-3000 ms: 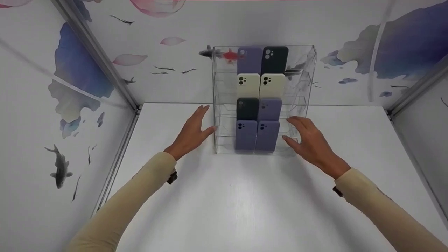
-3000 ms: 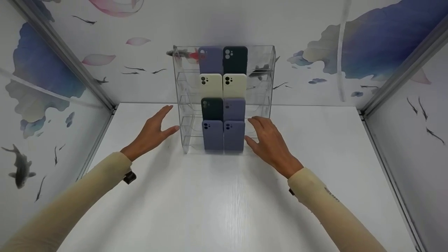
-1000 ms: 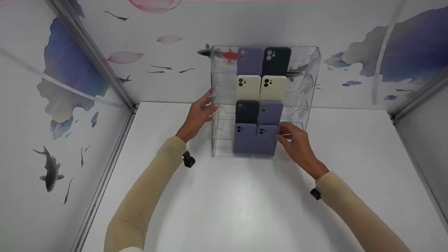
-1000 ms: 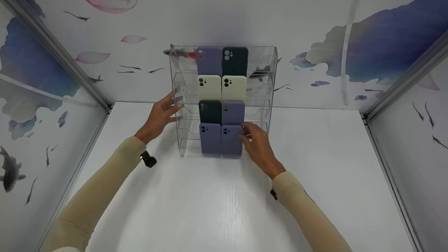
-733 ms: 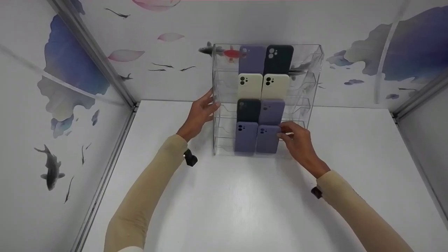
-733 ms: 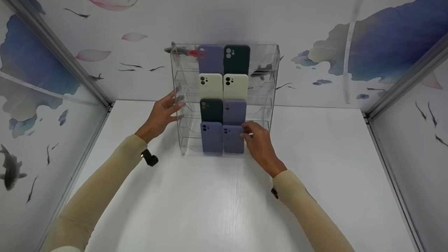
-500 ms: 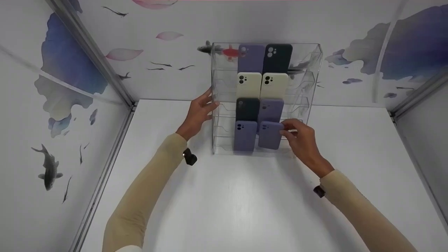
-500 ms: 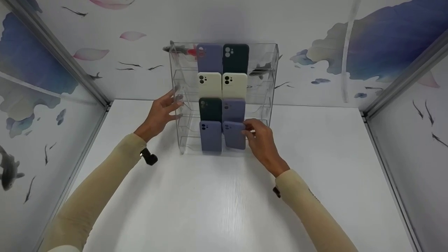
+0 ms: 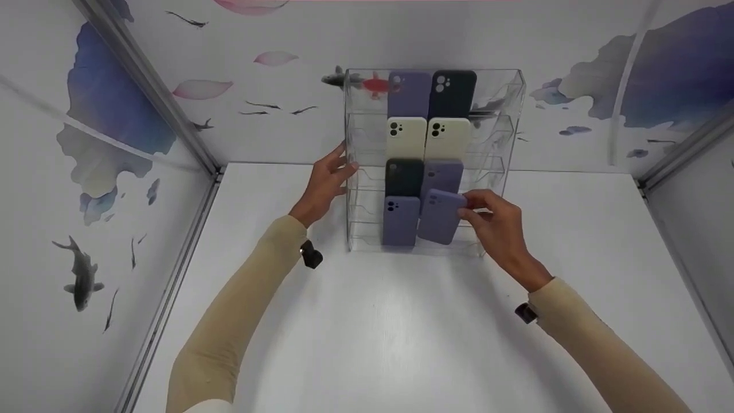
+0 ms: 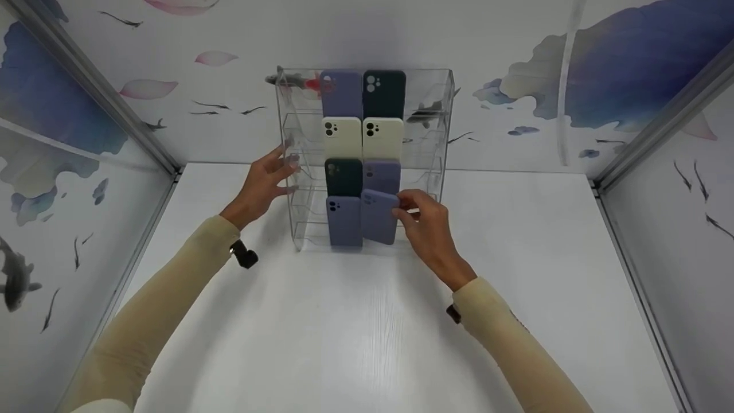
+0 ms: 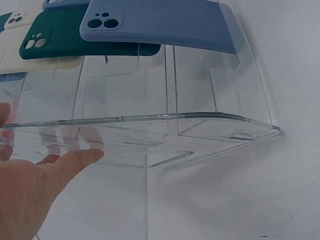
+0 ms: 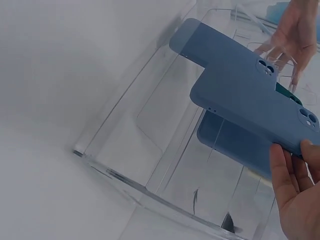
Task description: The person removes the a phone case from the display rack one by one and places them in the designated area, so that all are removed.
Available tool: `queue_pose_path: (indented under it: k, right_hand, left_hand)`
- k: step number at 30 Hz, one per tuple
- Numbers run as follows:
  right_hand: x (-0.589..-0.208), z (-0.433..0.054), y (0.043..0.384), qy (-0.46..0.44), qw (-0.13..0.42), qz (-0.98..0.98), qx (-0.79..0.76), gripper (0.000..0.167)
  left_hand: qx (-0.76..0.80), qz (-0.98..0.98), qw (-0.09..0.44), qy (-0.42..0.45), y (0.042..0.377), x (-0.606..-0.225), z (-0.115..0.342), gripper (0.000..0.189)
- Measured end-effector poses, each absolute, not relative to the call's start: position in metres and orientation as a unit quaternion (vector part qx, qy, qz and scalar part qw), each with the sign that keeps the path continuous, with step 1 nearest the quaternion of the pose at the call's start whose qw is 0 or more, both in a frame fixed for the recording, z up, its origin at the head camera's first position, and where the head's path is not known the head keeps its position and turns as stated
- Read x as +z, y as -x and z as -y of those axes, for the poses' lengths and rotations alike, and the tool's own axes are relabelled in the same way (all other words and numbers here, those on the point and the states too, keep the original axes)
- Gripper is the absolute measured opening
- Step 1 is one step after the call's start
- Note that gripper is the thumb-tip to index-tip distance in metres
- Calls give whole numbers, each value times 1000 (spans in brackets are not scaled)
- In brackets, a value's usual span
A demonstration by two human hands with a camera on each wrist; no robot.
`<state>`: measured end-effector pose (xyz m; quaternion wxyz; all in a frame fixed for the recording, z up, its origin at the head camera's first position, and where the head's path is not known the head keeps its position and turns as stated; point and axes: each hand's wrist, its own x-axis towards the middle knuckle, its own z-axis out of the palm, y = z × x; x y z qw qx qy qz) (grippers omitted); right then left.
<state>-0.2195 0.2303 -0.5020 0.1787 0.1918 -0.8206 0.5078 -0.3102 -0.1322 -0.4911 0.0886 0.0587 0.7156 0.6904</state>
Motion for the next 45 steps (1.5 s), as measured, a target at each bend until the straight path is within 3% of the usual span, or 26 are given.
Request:
queue_pose_path:
  k: [9,25,45]
  right_hand:
    - [-510,-209,214,-203,164,810,525,27]
    - [-534,-164,203,-194,82,816,538,26]
    - [-563,-113,201,-193,18,801,566,23]
  left_hand:
    - [696,-710,90,-55,309,-494,134,74]
    - [695,-710,86,-75,311,-495,134,74]
    - [700,-705,98,-55,311,-493,134,73]
